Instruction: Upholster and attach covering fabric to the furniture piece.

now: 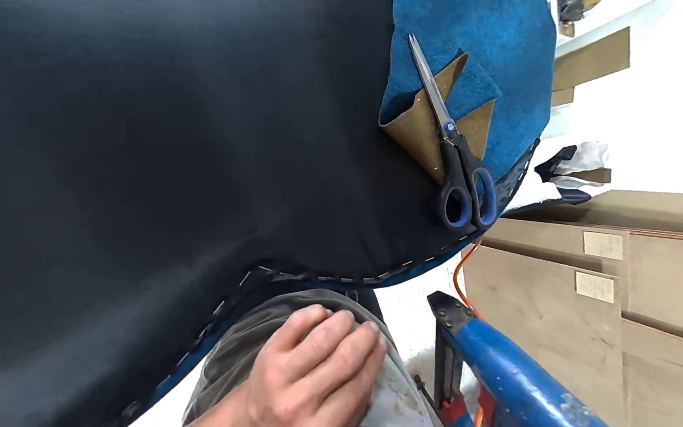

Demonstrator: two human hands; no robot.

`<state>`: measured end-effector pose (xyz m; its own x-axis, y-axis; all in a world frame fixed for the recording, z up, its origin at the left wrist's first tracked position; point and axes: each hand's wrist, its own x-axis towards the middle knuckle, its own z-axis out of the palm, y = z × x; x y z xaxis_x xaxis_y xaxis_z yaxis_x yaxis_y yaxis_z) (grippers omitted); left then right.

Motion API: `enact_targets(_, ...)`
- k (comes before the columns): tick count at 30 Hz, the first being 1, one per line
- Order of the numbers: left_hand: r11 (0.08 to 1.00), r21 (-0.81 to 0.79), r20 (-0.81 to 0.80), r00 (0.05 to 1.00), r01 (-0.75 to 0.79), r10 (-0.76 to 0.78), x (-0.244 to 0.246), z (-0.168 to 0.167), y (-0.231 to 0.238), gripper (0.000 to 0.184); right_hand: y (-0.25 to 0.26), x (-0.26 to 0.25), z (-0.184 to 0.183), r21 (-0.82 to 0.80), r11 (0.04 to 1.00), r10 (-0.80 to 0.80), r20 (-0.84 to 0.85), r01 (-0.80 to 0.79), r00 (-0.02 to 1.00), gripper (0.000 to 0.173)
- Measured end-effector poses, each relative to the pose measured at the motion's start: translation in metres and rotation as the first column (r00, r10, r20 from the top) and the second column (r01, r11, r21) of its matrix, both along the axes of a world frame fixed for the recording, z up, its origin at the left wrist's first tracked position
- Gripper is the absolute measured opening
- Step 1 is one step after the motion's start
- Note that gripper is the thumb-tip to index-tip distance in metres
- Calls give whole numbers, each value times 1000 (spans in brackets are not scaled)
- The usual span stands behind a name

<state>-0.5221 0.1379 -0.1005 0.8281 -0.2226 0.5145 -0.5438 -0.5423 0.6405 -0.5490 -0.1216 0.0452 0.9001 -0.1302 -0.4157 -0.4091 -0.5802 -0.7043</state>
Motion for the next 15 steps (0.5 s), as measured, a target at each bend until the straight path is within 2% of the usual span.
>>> enact_targets(2, 1000, -1, -38, 999, 11, -11, -2, 0, 1, 23, -5, -7, -10, 20, 998, 65, 15, -65, 998, 35)
enact_targets(5, 1000, -8, -96, 995, 21, -22, -4, -3, 7, 24, -13, -15, -24, -39, 991, 129, 47, -128, 990, 43)
enact_targets(7, 1000, 3, -127, 992, 27, -26, -2, -3, 14, 25, -21, -18, -23, -83, 988, 133, 28, -131, 991, 54)
enact_targets(10, 999, 4, -165, 985, 54, -52, 7, -1, 27, 24, -43, -21, -16, -226, 969, 121, 85, -99, 989, 61)
enact_targets(13, 999, 22, -79, 996, -35, 36, 22, 0, 25, 23, -77, -7, -5, -328, 943, 125, 192, -57, 973, 58)
enact_targets(15, 994, 74, -26, 996, -84, 86, 34, 10, 4, 25, -93, 16, 9, -416, 909, 150, 248, -35, 957, 52)
